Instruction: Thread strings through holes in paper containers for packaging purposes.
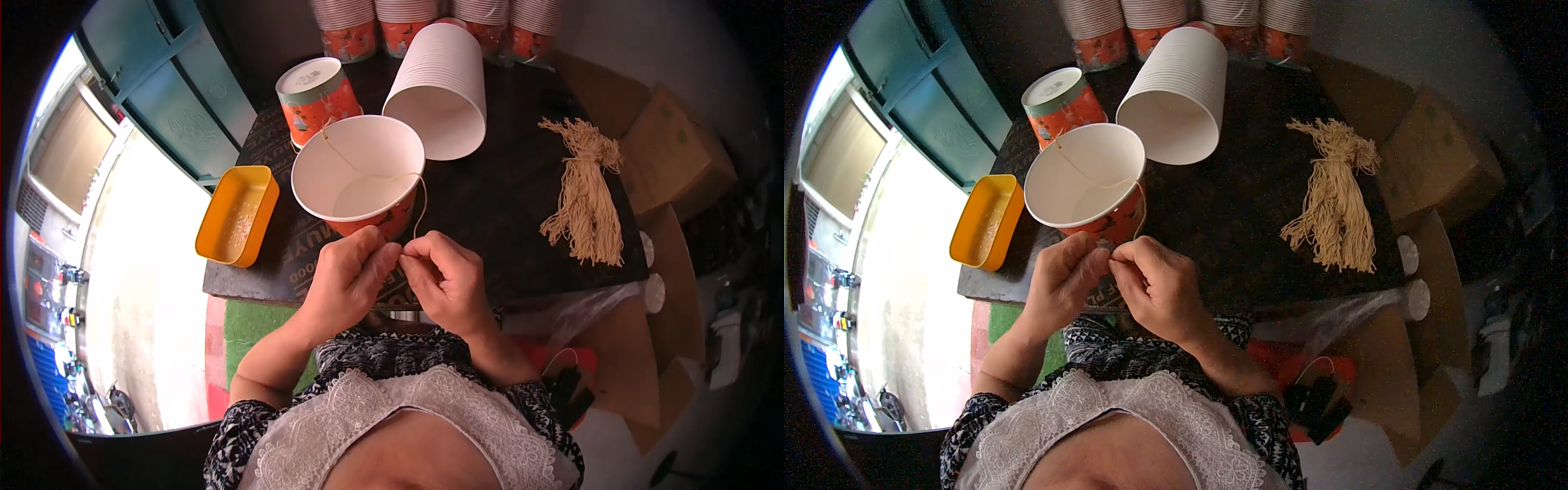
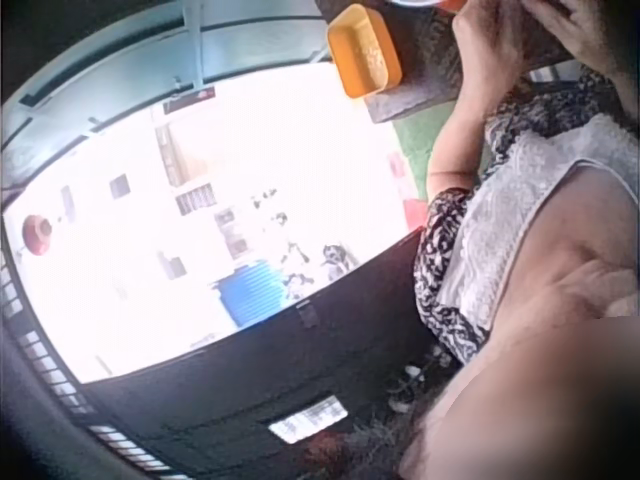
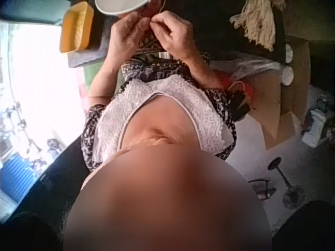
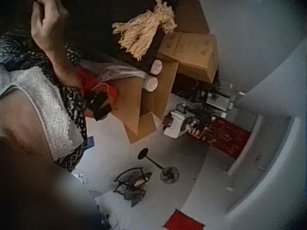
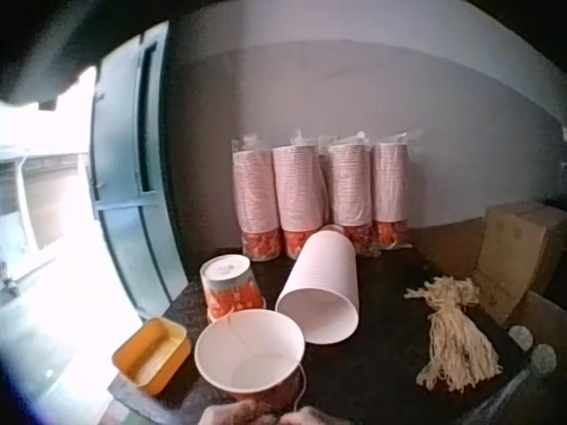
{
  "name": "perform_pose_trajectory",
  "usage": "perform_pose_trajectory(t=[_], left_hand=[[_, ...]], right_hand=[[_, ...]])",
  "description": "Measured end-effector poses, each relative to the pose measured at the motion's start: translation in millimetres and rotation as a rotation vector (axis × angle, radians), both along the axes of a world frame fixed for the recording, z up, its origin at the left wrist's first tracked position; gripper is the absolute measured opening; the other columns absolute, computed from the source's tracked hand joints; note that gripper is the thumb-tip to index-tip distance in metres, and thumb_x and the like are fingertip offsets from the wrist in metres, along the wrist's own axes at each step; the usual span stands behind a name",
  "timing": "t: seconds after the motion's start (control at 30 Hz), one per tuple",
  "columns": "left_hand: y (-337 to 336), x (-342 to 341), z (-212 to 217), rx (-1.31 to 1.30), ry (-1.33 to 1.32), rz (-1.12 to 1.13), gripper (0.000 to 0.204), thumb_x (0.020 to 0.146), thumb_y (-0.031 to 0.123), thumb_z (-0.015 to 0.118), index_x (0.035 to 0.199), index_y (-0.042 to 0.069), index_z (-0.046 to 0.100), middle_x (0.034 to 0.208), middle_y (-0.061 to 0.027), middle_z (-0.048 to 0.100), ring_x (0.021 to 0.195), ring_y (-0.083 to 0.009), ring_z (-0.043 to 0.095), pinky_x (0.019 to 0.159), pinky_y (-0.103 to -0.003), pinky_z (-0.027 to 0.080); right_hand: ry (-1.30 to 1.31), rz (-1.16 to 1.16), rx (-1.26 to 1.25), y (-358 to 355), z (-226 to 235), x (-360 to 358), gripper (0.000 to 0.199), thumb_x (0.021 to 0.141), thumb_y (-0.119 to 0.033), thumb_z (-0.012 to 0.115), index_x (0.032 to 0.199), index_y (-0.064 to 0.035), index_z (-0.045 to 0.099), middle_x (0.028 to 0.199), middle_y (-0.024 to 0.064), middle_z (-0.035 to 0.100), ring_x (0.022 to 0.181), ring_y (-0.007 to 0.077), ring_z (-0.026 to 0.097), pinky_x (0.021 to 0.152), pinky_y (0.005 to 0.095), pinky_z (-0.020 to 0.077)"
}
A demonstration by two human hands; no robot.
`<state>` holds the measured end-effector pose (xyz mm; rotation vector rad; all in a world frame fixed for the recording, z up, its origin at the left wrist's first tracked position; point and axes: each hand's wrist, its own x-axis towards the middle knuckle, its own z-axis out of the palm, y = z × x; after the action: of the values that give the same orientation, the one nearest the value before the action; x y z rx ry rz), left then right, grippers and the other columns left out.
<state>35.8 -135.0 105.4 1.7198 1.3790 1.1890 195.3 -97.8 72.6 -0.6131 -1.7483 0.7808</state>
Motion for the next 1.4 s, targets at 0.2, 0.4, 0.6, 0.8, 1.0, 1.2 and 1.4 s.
perform_pose_trajectory(t=[0.2,0.4,0.6,0.8,1.0,1.2,1.4], left_hand=[[1,5,-6,-0.052,-0.128,0.009,0.018,0.095,0.009,0.053,0.080,-0.001,0.048,0.066,-0.0050,0.048,0.062,-0.0106,0.041,0.053,-0.028,0.038],[-1,-3,-3,0.065,-0.133,0.142,0.009,0.096,0.006,0.050,0.096,-0.001,0.057,0.074,-0.0006,0.052,0.067,-0.0055,0.044,0.060,-0.022,0.040],[-8,-5,11,0.136,-0.215,0.139,0.016,0.097,0.013,0.051,0.086,0.002,0.054,0.069,0.0034,0.047,0.057,-0.0037,0.040,0.050,-0.019,0.031],[-10,-11,11,0.211,-0.228,0.151,0.019,0.096,0.011,0.053,0.079,0.003,0.050,0.070,0.0023,0.045,0.056,-0.0033,0.038,0.049,-0.019,0.029],[-10,-18,6,0.205,-0.216,0.142,0.022,0.096,0.010,0.053,0.076,0.003,0.049,0.071,0.0016,0.045,0.056,-0.0037,0.037,0.049,-0.019,0.029],[-8,-22,7,0.240,-0.151,0.147,0.019,0.096,0.010,0.052,0.079,0.002,0.051,0.071,0.0012,0.046,0.057,-0.0037,0.039,0.049,-0.019,0.029],[30,-42,26,0.336,0.155,0.163,0.004,0.087,0.001,0.056,0.090,-0.002,0.056,0.081,-0.0115,0.056,0.068,-0.0211,0.055,0.065,-0.029,0.045]], right_hand=[[0.076,-0.036,0.049,-1,2,-4,0.010,0.080,0.007,0.063,0.079,-0.0005,0.057,0.064,0.0031,0.053,0.052,0.0062,0.048,0.046,0.0229,0.0367],[0.087,-0.124,0.080,7,-2,-4,0.011,0.080,0.007,0.063,0.077,-0.0010,0.056,0.061,0.0016,0.052,0.052,0.0046,0.047,0.045,0.0229,0.0363],[0.101,-0.265,0.090,23,-12,-15,0.013,0.080,0.003,0.065,0.075,-0.0011,0.053,0.061,0.0057,0.053,0.053,0.0142,0.053,0.049,0.0265,0.0423],[0.066,-0.310,0.110,29,-15,-26,0.017,0.077,0.002,0.067,0.074,-0.0034,0.051,0.061,0.0095,0.056,0.054,0.0249,0.060,0.048,0.0326,0.0460],[0.063,-0.336,0.141,32,-16,-30,0.018,0.076,0.003,0.067,0.073,-0.0042,0.051,0.061,0.0092,0.056,0.053,0.0248,0.060,0.048,0.0325,0.0462],[0.050,-0.322,0.130,34,-16,-33,0.017,0.075,0.004,0.067,0.074,-0.0039,0.051,0.061,0.0100,0.056,0.054,0.0256,0.060,0.048,0.0334,0.0463],[0.035,-0.335,0.187,41,-18,-38,0.016,0.076,0.003,0.066,0.076,-0.0029,0.052,0.067,0.0121,0.057,0.060,0.0299,0.061,0.052,0.0357,0.0474]])
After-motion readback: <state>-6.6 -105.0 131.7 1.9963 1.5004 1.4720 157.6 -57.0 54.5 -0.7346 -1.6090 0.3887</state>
